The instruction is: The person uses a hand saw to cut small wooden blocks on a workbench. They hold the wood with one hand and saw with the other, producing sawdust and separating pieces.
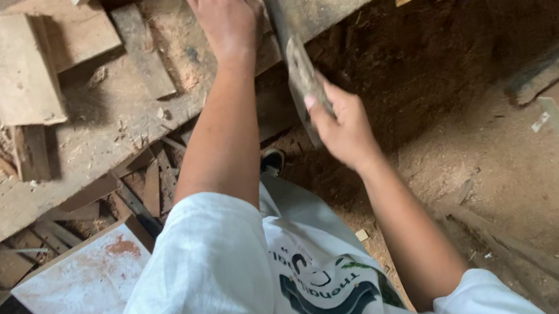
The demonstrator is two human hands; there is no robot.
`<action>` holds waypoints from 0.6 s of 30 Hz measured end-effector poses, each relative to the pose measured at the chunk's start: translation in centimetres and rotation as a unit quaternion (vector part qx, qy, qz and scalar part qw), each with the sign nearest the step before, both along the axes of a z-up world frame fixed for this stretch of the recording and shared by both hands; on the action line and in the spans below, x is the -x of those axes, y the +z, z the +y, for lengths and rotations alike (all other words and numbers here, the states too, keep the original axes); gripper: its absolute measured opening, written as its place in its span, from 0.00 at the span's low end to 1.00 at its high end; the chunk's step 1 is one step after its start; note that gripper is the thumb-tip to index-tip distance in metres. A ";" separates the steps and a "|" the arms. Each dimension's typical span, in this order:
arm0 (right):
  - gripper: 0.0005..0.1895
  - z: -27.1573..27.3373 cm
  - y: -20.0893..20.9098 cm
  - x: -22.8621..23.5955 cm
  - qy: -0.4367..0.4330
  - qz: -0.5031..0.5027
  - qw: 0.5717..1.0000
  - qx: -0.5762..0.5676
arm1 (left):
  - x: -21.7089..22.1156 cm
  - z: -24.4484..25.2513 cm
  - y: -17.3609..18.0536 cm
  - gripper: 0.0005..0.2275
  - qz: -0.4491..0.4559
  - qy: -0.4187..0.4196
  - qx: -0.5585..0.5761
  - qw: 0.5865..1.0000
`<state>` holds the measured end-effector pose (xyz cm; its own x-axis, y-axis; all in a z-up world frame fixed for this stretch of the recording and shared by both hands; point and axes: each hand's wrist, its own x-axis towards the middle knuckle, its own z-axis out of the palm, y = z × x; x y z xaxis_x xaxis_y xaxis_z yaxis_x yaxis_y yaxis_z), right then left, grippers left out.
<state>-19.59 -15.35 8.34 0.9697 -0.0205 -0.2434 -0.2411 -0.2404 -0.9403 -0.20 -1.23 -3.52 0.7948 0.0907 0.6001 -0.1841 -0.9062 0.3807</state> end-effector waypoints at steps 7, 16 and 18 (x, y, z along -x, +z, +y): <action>0.24 -0.7 -0.9 7.2 0.029 0.132 0.981 0.140 | -0.1 0.2 0.3 0.16 0.124 0.024 0.033 0.991; 0.26 -4.9 0.1 9.9 -0.018 -0.023 0.990 0.137 | 0.2 0.6 1.4 0.27 0.098 -0.008 0.000 0.995; 0.25 -5.7 2.2 10.1 -0.001 -0.036 0.990 0.134 | 0.2 0.6 1.4 0.33 0.116 0.003 -0.020 0.993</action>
<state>-29.74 -21.09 10.53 0.9844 -0.0760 -0.1585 -0.1754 -0.4831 -0.8578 -0.43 -0.61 -2.14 0.9117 0.0747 0.4040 -0.0908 -0.9224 0.3755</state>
